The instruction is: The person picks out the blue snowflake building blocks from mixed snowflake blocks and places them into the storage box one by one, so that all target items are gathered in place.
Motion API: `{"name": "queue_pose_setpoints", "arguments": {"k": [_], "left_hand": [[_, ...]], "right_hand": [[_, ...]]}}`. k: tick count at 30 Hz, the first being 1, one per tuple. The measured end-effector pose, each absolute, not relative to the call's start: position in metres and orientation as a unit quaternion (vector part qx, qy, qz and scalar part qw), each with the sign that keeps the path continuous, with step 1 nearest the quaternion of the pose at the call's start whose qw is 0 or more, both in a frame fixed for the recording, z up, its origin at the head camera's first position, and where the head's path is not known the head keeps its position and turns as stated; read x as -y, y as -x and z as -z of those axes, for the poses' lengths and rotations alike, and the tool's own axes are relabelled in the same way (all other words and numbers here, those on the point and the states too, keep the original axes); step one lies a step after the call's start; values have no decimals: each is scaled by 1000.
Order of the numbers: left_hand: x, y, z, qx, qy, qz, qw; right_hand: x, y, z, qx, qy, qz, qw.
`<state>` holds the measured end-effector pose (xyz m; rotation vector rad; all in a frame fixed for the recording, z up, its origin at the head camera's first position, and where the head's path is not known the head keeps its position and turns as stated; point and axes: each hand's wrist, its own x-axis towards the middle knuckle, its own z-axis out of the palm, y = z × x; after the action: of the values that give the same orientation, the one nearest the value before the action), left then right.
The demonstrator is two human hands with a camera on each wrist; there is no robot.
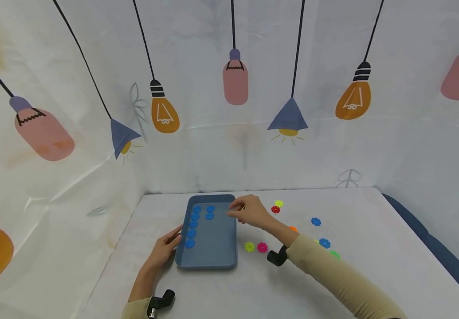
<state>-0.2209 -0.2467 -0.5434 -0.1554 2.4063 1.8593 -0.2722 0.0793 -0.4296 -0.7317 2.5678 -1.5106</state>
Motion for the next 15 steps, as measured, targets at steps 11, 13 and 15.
{"name": "queue_pose_setpoints", "arguments": {"k": [11, 13, 15], "left_hand": [[248, 221, 546, -788, 50, -612, 50], [248, 222, 546, -788, 51, -611, 51], [248, 223, 545, -789, 48, -610, 51]], "right_hand": [[-146, 249, 430, -860, 202, 466, 46], [-159, 246, 432, -865, 190, 462, 50], [-173, 244, 435, -867, 174, 465, 54]]}}
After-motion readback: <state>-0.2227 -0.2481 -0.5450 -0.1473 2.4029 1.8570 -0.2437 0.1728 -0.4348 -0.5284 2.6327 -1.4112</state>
